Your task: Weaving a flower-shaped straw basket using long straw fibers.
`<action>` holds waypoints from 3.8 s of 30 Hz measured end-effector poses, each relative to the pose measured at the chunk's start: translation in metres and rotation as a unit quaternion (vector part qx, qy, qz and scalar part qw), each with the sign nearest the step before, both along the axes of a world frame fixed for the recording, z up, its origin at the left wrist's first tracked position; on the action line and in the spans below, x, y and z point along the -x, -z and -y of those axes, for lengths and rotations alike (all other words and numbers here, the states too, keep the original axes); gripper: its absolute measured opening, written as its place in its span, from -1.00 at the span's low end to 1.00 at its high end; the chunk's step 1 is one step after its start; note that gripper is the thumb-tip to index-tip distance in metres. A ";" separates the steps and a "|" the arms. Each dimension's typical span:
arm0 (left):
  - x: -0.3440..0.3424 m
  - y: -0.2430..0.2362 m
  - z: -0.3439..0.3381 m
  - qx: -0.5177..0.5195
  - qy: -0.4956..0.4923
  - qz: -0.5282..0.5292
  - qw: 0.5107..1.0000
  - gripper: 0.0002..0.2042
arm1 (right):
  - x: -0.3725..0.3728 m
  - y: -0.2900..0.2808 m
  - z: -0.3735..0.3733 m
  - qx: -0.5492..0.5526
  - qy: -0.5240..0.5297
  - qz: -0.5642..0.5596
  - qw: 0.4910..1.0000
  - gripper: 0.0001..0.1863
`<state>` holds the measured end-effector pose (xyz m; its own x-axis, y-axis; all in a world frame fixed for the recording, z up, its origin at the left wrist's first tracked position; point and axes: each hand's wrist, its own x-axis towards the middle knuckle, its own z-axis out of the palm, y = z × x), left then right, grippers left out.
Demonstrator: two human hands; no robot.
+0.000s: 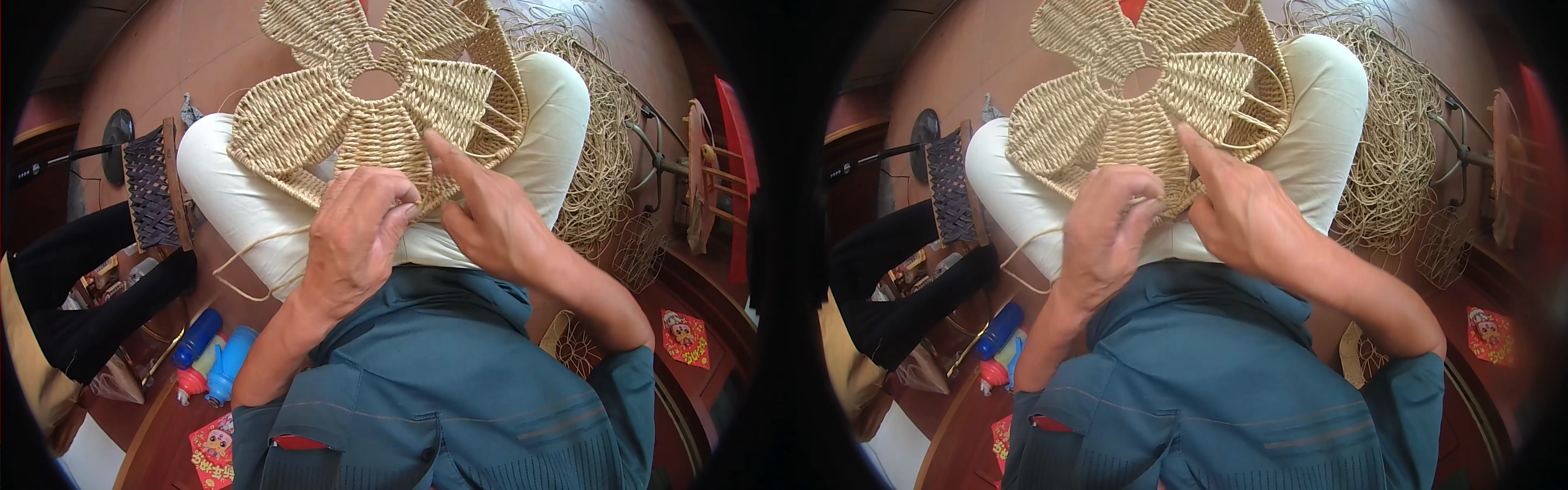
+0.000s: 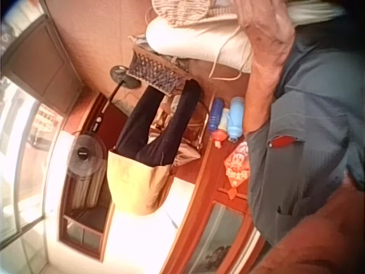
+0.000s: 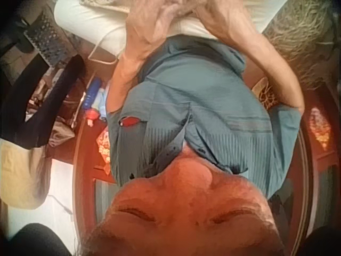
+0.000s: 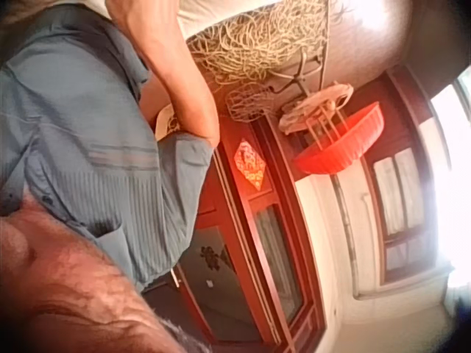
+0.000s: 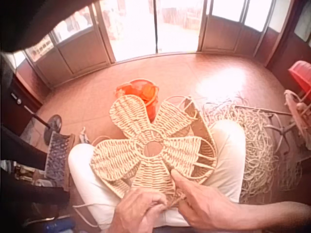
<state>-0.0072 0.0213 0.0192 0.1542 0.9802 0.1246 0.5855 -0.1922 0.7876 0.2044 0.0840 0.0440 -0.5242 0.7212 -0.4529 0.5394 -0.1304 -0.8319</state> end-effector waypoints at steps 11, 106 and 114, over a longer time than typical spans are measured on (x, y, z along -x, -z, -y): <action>0.132 -0.059 -0.018 -0.043 -0.196 0.430 0.880 -0.87 | -0.012 0.005 0.005 0.050 0.068 -0.185 0.979 -0.18; -0.030 0.031 0.002 -0.004 -0.082 -0.081 0.993 -0.84 | -0.007 0.018 -0.014 -0.037 -0.052 -0.020 0.998 -0.37; -0.015 0.021 0.007 0.008 -0.060 -0.022 0.998 -0.91 | -0.005 0.023 -0.025 0.224 -0.009 -0.066 0.972 -0.69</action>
